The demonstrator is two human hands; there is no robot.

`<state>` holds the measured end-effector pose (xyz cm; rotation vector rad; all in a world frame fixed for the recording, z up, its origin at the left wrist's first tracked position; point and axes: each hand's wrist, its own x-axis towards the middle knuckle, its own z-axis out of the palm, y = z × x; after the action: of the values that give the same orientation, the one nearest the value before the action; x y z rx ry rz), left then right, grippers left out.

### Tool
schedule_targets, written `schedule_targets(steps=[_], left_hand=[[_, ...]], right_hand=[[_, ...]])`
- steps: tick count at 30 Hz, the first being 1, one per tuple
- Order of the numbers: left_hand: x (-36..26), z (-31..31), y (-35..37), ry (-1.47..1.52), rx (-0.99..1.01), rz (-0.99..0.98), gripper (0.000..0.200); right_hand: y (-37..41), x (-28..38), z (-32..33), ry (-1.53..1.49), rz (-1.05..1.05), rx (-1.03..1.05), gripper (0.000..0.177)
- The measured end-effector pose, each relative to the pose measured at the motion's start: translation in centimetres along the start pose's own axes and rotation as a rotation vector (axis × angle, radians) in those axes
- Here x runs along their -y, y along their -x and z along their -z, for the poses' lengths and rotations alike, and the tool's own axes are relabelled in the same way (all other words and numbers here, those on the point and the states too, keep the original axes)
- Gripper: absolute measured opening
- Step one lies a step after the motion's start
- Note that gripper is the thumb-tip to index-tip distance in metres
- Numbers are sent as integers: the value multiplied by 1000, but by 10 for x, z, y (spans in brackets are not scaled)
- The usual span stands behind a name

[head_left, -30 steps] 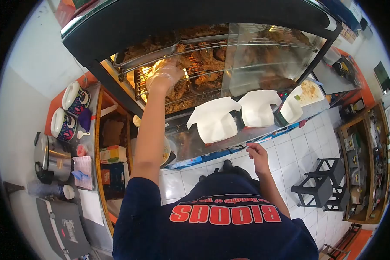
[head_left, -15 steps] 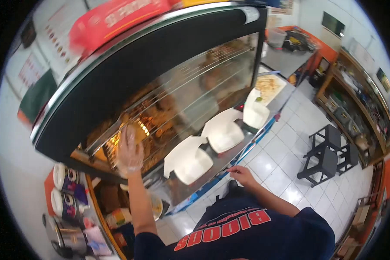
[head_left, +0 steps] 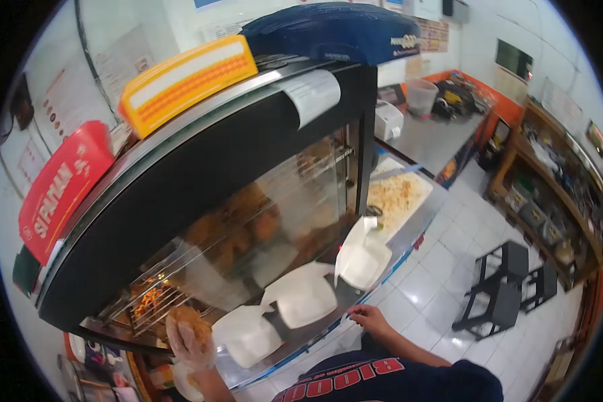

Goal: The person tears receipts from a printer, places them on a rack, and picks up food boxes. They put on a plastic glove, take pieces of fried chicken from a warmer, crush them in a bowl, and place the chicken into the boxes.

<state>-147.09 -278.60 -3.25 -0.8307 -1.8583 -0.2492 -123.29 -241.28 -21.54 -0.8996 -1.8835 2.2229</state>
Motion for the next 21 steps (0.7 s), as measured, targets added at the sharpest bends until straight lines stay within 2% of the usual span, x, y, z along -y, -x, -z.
schedule_targets(steps=[3, 5, 7, 9, 11, 13, 15, 17, 19, 21], left_hand=[[-118, -22, -40, 74, -132, 133, 59], [-197, -63, -29, 1330, -273, 903, 56], [-243, -97, -2, 1008, 110, 757, 54], [-288, -111, -82, 832, 99, 312, 50], [-323, -136, -140, 1032, 62, 102, 47], [-361, -180, -126, 1452, 845, 326, 49], [-399, -197, -188, 1158, 58, -174, 52], [-437, -248, -183, 1258, 410, -170, 59], [-476, -283, -199, 1195, 280, -113, 66], [-514, -326, -213, 1047, 399, -26, 70]], right_hand=[[-31, 30, 77, -66, 28, 18, 22], [-40, 76, 121, -141, 39, -47, 19], [-62, 86, 172, -114, 92, -88, 22], [-81, 102, 215, -99, 144, -135, 21], [-99, 110, 256, -93, 212, -227, 20], [-115, 112, 292, -131, 290, -338, 19], [-119, 123, 312, -203, 330, -435, 17], [-114, 135, 322, -136, 383, -460, 18], [-105, 152, 323, -205, 367, -576, 19], [-110, 149, 338, -281, 372, -562, 19]])
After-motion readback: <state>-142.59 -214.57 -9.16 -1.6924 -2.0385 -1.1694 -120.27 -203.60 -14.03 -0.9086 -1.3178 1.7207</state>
